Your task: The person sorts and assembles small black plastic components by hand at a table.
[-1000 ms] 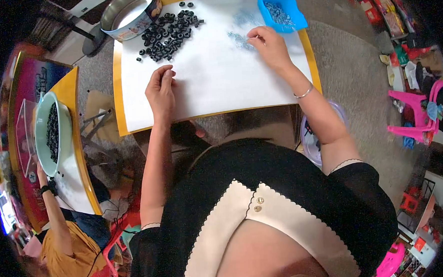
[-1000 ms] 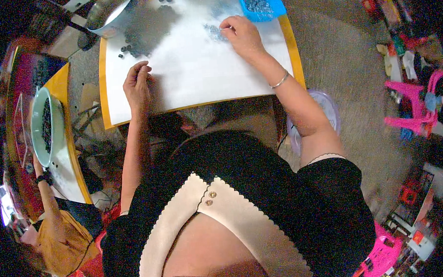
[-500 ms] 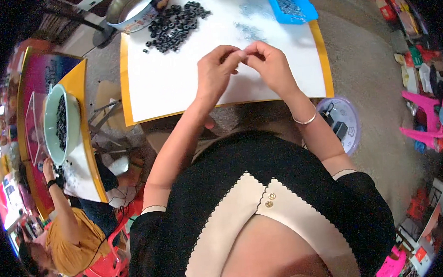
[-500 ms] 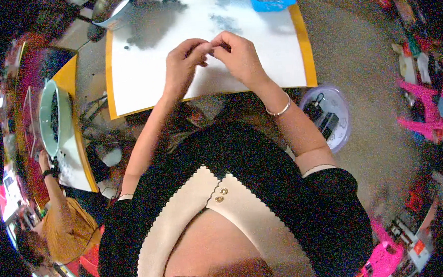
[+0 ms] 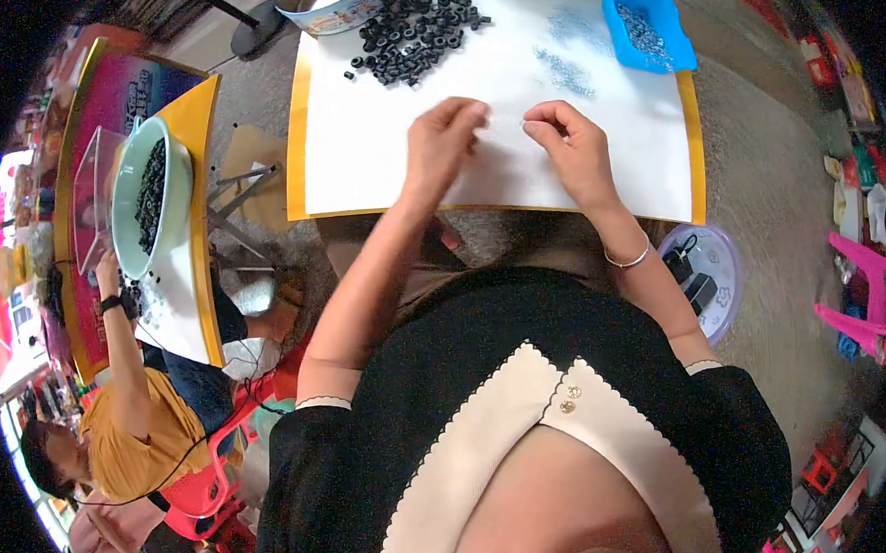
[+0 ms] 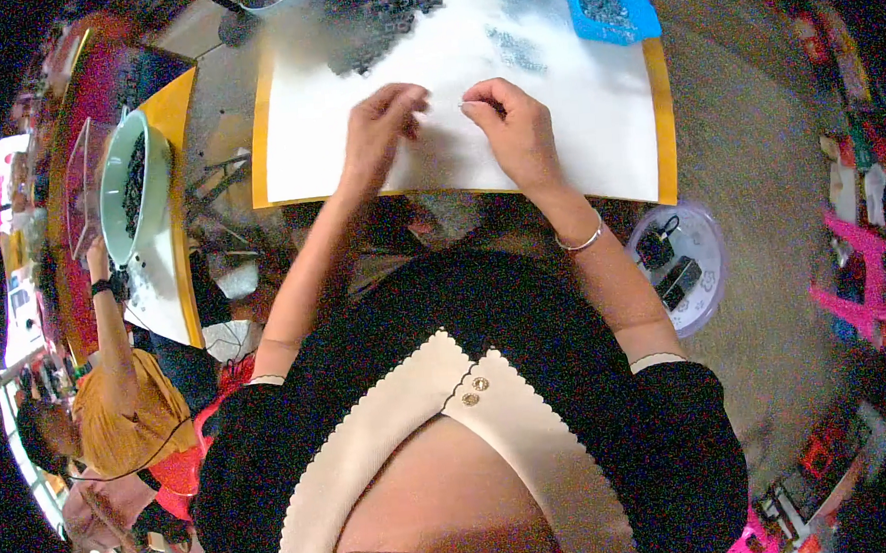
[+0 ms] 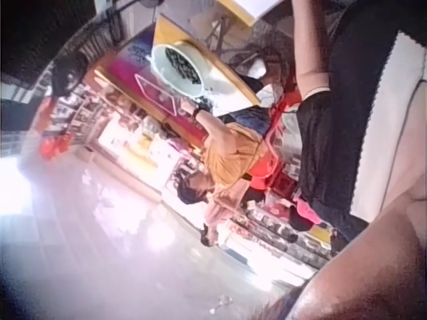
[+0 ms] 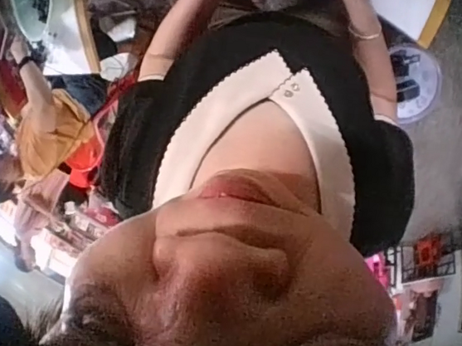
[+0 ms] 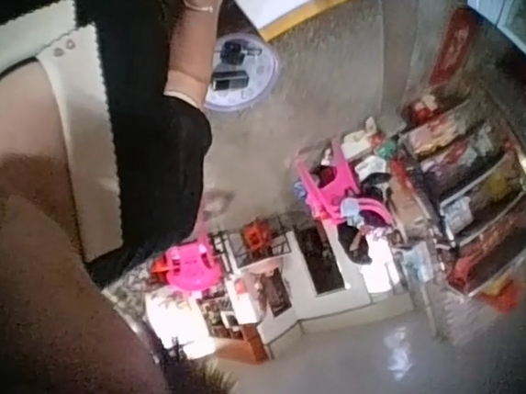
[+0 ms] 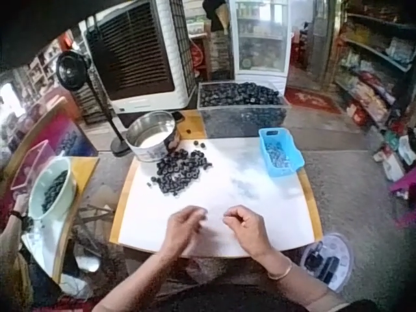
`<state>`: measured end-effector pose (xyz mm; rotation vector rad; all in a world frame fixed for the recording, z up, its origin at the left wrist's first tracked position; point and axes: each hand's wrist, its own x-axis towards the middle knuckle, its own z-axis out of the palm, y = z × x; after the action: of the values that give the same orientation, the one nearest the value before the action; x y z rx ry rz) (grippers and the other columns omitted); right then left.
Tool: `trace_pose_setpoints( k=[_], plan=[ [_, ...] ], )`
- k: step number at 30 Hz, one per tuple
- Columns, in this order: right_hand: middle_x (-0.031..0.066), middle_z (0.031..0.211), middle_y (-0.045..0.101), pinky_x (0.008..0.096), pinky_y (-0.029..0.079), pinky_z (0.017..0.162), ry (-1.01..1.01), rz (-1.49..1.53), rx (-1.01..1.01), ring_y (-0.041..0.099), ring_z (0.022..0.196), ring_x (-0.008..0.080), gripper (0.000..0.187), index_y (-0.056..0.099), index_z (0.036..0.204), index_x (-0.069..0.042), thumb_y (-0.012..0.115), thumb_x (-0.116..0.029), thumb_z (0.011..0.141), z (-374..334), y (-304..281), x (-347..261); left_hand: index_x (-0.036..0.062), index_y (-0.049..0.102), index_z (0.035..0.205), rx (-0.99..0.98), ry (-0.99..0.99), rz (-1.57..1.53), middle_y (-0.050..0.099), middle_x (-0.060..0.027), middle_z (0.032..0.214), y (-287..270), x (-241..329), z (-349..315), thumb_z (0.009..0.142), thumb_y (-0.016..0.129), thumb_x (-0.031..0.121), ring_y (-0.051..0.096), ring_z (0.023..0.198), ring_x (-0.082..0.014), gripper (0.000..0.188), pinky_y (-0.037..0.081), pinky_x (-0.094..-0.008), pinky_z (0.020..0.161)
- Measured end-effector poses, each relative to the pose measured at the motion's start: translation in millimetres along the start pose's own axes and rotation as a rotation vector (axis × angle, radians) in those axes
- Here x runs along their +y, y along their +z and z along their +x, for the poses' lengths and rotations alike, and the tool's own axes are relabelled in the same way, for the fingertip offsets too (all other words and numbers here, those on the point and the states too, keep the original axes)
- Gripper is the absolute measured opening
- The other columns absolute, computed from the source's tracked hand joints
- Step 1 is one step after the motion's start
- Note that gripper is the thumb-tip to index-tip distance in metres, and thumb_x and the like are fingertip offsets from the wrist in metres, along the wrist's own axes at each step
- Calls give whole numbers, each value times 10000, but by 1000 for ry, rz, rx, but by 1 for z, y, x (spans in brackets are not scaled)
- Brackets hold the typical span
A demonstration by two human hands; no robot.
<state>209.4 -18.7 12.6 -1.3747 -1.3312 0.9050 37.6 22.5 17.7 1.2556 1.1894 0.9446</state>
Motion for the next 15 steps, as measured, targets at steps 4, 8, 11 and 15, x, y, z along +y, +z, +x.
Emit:
trace_pose_setpoints(
  k=[4,8,11,15],
  plan=[
    [87,763,624,275,467,641,-6,-116,28,583,677,156,115,619,848,-8,619,-110,796,-3,-4,7,41,679,927,396,218,398,663,-36,793,-69,7,37,824,640,170,556,681,-95,169,452,-233,652],
    [112,802,604,326,456,689,-194,-264,-11,573,754,235,95,604,828,-20,612,-103,782,-5,4,8,91,691,925,494,390,899,652,-125,870,-132,-5,79,806,618,188,619,788,-262,169,471,-336,725],
    [113,795,591,351,445,710,-251,-319,-25,557,778,264,86,593,817,-26,609,-100,774,-4,4,8,100,692,932,352,536,989,640,-139,885,-141,-7,101,788,638,193,609,820,-288,179,468,-360,739],
    [71,765,557,274,421,617,-248,-321,-26,520,676,168,90,598,840,-14,609,-85,786,-5,0,12,80,685,931,266,605,910,638,-148,884,-135,-12,106,769,660,198,604,827,-297,202,466,-372,741]
  ],
)
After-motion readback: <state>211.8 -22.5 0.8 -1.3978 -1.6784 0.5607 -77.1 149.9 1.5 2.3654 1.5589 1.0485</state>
